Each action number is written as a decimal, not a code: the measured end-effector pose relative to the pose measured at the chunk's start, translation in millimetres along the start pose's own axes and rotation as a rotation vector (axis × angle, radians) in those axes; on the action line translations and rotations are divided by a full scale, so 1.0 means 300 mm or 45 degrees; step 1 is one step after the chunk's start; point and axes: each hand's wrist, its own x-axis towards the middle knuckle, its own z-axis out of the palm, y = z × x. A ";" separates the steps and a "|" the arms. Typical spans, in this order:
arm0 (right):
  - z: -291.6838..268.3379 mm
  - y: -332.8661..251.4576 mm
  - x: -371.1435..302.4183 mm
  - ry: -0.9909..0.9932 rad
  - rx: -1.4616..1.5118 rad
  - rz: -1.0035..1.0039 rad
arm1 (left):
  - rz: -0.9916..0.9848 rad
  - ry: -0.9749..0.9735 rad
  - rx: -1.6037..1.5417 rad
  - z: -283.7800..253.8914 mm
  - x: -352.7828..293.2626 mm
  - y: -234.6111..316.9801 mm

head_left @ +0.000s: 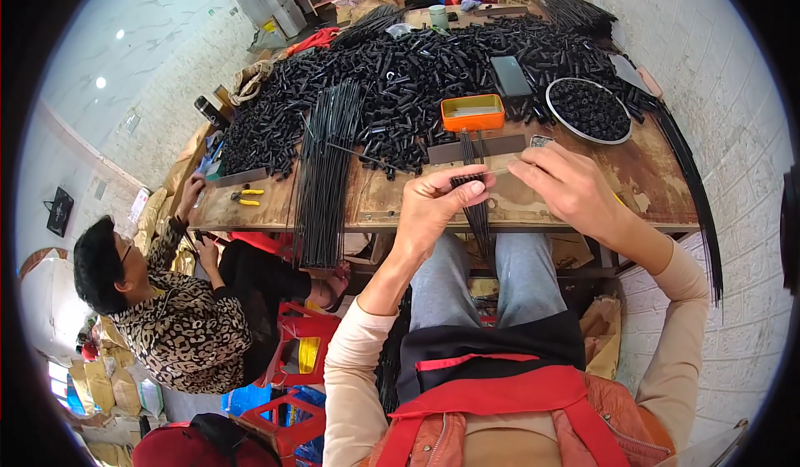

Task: Assembling and trimming black plastic components at a factory workbench using pliers.

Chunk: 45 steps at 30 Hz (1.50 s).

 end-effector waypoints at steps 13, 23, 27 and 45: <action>0.021 0.024 0.031 0.030 0.120 -0.168 | -0.040 -0.123 -0.055 -0.042 -0.005 -0.004; 0.109 0.173 0.032 0.129 0.425 0.377 | 0.477 -0.310 1.862 -0.187 0.003 -0.314; 0.296 0.341 -0.074 -0.297 0.589 0.758 | 0.586 -0.313 1.818 -0.175 0.044 -0.370; 0.866 0.775 0.090 -0.788 0.096 0.589 | 0.443 -0.500 1.909 -0.163 0.138 -0.365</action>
